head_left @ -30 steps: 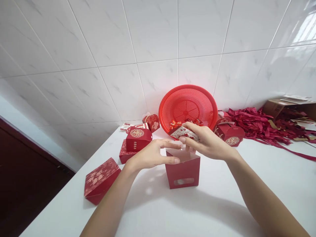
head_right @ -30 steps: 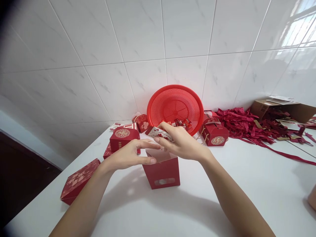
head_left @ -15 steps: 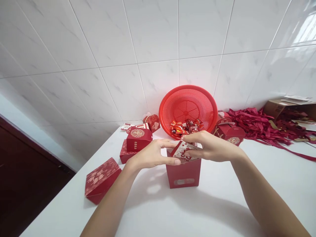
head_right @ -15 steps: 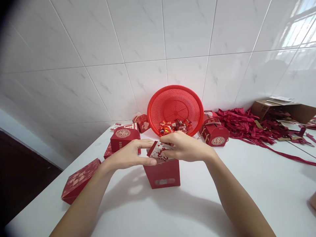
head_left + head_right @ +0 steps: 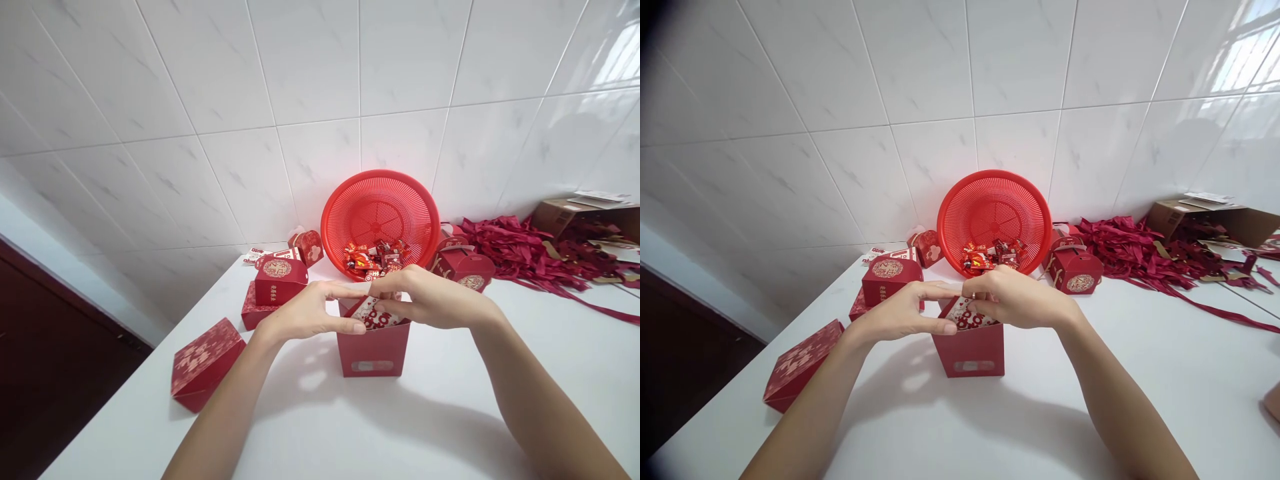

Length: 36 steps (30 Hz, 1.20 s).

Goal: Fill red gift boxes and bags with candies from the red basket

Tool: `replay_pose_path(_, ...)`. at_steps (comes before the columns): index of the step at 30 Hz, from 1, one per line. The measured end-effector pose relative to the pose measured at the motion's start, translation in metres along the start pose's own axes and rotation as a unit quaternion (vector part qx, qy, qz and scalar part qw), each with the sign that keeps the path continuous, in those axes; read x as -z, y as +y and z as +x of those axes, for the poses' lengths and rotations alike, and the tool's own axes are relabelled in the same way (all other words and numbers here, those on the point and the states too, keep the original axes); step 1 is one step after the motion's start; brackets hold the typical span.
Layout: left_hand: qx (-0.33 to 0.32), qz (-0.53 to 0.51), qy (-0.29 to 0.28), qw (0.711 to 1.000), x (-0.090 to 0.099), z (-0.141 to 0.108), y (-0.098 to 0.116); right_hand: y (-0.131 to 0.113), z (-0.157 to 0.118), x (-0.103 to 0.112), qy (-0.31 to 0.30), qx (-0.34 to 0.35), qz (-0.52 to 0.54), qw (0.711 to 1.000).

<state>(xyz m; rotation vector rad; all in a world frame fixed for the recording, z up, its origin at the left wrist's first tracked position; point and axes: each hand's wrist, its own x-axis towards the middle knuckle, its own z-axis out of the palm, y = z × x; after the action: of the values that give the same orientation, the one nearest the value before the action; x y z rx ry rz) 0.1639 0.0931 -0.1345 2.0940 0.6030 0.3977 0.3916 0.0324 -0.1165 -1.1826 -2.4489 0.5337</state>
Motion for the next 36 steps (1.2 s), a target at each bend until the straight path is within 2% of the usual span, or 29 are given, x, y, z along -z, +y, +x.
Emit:
replay_pose_path(8, -0.012, -0.004, -0.017, 1.0, 0.0, 0.0, -0.002, -0.01, 0.004, -0.01, -0.029, 0.004, -0.043, 0.999)
replay_pose_path(17, -0.029, -0.007, -0.019, 0.999, -0.001, 0.001, -0.004, -0.007, -0.003, -0.002, -0.014, 0.02, -0.035, 0.999)
replay_pose_path(25, -0.021, 0.043, -0.002, 0.999, -0.001, 0.001, -0.015, 0.002, -0.014, 0.01, 0.091, -0.018, -0.04, 0.995)
replay_pose_path(29, -0.036, 0.092, 0.035, 0.994, -0.004, 0.005, -0.019, 0.01, -0.018, 0.016, 0.125, -0.043, -0.081, 0.988)
replay_pose_path(32, -0.031, 0.133, 0.068, 0.988, -0.005, 0.008, -0.024, 0.015, -0.018, 0.016, 0.117, -0.058, -0.085, 0.988)
replay_pose_path(36, -0.01, 0.146, 0.076, 0.986, -0.005, 0.01, -0.028, 0.02, -0.015, 0.014, 0.075, -0.071, -0.079, 0.992)
